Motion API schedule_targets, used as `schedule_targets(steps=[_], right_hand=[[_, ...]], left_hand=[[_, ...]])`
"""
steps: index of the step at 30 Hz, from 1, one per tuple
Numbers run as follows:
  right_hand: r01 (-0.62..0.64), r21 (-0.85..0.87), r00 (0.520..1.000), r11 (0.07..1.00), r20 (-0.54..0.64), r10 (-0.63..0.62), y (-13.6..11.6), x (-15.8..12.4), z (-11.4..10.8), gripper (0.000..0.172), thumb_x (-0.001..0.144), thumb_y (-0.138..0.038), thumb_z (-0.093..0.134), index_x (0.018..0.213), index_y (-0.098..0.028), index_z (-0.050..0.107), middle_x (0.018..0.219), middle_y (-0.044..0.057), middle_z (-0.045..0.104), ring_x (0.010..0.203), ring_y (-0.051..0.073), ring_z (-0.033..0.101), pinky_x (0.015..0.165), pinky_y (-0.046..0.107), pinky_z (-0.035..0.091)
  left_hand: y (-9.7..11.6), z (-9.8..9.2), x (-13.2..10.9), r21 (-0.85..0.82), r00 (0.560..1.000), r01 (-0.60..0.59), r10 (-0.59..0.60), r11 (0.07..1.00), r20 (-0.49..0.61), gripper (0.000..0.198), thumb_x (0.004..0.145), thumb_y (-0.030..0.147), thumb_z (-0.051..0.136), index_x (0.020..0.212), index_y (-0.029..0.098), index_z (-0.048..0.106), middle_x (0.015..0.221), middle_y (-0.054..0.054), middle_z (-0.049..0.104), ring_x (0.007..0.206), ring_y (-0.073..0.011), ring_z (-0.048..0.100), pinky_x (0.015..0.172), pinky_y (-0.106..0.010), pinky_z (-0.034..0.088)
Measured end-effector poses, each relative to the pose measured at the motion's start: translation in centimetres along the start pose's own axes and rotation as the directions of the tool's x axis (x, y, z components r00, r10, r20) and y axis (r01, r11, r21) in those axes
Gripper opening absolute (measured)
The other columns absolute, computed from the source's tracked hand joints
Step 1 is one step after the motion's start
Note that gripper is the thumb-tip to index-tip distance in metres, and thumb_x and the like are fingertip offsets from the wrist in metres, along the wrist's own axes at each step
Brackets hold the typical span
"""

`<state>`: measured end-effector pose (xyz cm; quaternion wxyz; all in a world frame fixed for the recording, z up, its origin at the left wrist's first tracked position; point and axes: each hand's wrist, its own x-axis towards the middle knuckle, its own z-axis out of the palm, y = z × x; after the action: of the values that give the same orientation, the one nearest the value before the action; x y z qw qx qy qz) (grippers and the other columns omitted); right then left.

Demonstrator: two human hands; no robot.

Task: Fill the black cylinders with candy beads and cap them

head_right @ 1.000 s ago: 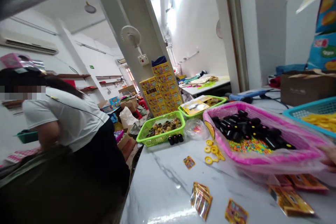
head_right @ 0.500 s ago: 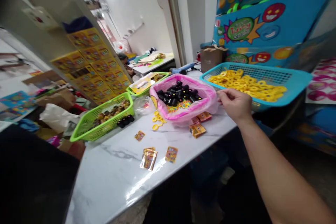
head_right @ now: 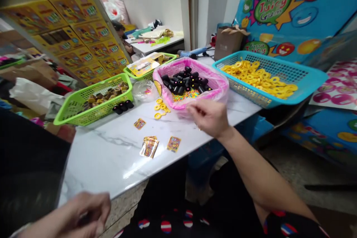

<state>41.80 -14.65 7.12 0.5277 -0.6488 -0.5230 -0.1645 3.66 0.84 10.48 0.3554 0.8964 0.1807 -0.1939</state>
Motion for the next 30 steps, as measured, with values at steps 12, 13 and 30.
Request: schedule_targets(steps=[12,13,30], right_hand=[[-0.076,-0.073,0.69,0.994,0.716,0.105,-0.2,-4.4,6.7,0.023,0.086,-0.014,0.061,0.107,-0.016,0.07,0.102,0.009,0.065,0.091,0.018,0.063,0.081,0.028,0.048],[-0.085,-0.054,0.683,0.995,0.724,0.098,0.1,-4.3,6.7,0.023,0.086,-0.014,0.061,0.107,-0.016,0.071,0.102,0.009,0.064,0.091,0.018,0.062,0.083,0.028,0.047],[-0.092,0.1,0.566,0.991,0.824,-0.031,0.5,-2.8,5.3,0.021,0.083,-0.013,0.064,0.102,-0.02,0.072,0.1,0.007,0.057,0.088,0.016,0.058,0.08,0.029,0.047]], left_hand=[[-5.7,-8.6,17.8,0.163,0.692,0.211,-0.03,0.964,-0.721,0.035,0.08,0.043,0.052,0.096,0.017,0.069,0.084,-0.008,0.068,0.07,-0.021,0.06,0.067,-0.031,0.044],[-6.1,-8.4,18.3,0.169,0.697,0.21,-0.027,0.963,-0.717,0.035,0.078,0.043,0.055,0.095,0.016,0.07,0.085,-0.009,0.067,0.071,-0.0217,0.06,0.069,-0.032,0.045],[-5.8,-6.1,19.7,0.129,0.636,0.226,-0.046,0.965,-0.77,0.032,0.081,0.044,0.061,0.099,0.021,0.071,0.088,-0.005,0.062,0.076,-0.0196,0.059,0.069,-0.03,0.044]])
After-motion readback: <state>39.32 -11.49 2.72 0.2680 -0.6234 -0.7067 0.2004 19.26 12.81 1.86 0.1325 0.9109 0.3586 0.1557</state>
